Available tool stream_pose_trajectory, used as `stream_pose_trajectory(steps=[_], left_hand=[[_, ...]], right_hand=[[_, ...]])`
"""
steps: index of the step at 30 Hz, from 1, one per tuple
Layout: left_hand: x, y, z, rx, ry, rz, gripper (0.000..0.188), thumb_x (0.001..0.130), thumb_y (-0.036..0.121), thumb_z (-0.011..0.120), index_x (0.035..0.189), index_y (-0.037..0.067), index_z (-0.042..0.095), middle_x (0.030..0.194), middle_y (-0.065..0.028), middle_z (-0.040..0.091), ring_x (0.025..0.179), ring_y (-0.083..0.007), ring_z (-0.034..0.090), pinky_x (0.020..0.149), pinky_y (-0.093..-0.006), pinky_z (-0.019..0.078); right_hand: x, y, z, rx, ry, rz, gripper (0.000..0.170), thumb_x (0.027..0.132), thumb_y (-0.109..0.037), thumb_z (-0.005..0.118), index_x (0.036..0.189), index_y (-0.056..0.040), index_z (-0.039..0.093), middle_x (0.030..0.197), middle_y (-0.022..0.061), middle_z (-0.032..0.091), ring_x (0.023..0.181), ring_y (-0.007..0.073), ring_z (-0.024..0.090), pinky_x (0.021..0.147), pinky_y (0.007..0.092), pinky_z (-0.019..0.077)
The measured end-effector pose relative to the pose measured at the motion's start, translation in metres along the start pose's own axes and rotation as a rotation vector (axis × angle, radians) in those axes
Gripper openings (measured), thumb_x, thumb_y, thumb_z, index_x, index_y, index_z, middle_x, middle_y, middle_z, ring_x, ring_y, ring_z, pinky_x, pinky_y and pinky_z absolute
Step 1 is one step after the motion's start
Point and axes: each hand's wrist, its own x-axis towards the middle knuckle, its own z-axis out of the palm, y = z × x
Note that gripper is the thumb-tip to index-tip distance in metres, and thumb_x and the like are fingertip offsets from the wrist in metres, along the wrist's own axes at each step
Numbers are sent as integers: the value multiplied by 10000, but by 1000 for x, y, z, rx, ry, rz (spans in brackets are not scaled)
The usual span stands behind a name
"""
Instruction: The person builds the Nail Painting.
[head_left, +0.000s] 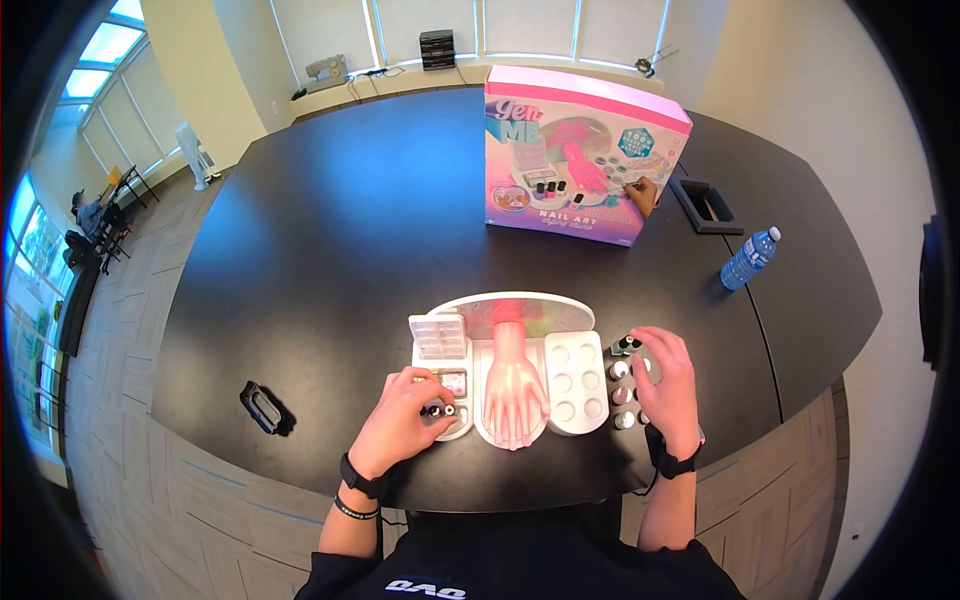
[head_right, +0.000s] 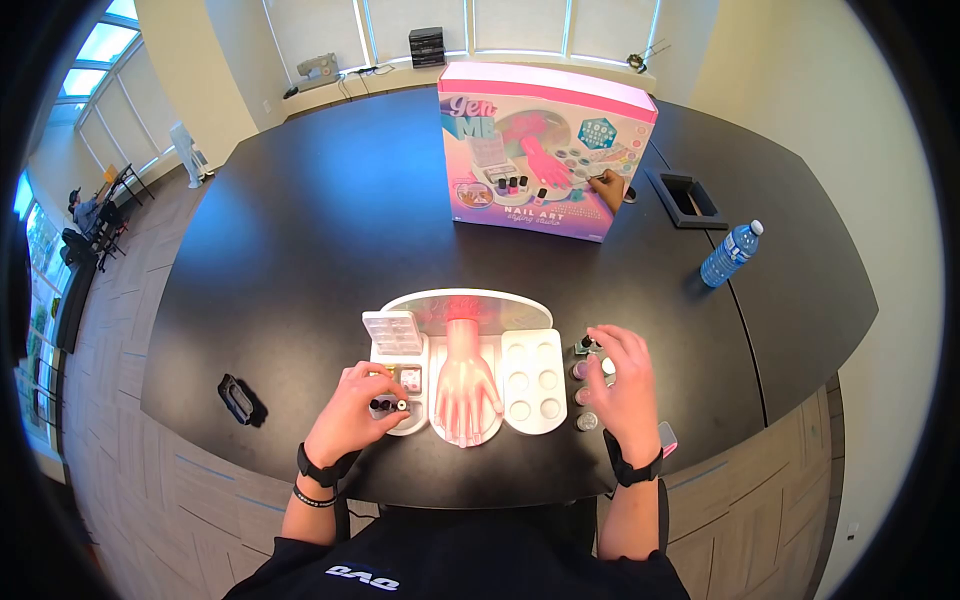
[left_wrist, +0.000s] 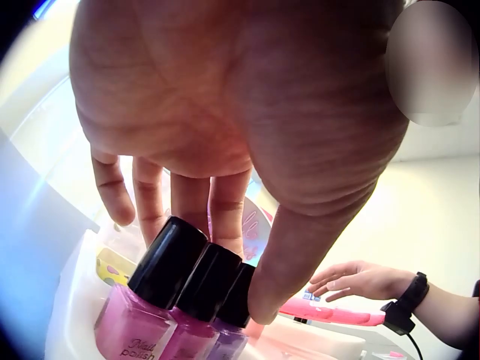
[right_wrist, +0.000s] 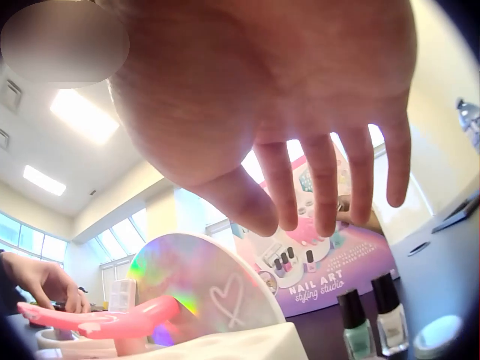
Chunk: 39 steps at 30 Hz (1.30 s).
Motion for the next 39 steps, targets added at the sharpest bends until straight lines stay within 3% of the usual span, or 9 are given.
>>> stream_pose_trajectory(steps=[12,20,27,33,39], left_hand=[[0,1,-3,33,-13,14,290,779,127,906,1030,129,761,1114,-36,746,1230,-281,604,1104,-434,425],[-3,12,-12,70,17,87,435,742,115,913,1147,114,752,1159,-45,734,1264,-301,591,1107,-440,417],[-6,20,-17,92,84,115,465,726,111,927,1157,120,752,1182,-49,724,1264,-299,583,1093,-451,429],[-6,34,-19,167,201,121,487,734,110,929,1182,89,739,1206,-70,716,1257,-322,578,1078,-466,456],[-1,46,-15,160,330,166,493,746,103,924,1199,72,733,1208,-86,713,1251,-350,578,1065,-478,488]], right_hand=[[5,40,22,-123,0,71,319,934,-77,742,1251,-50,757,1375,162,703,1305,387,623,1091,475,522],[8,49,36,-125,5,129,257,941,-97,761,1195,-61,776,1385,159,701,1319,391,618,1090,485,522],[9,50,38,-114,-3,124,190,950,-78,745,1137,-47,765,1409,159,683,1351,407,588,1121,494,498],[7,35,33,-122,95,37,172,955,-73,735,1125,-52,745,1471,160,633,1461,435,491,1193,541,423],[6,-11,12,-79,124,-40,172,947,-62,736,1116,-34,741,1469,156,637,1459,444,499,1184,551,423]])
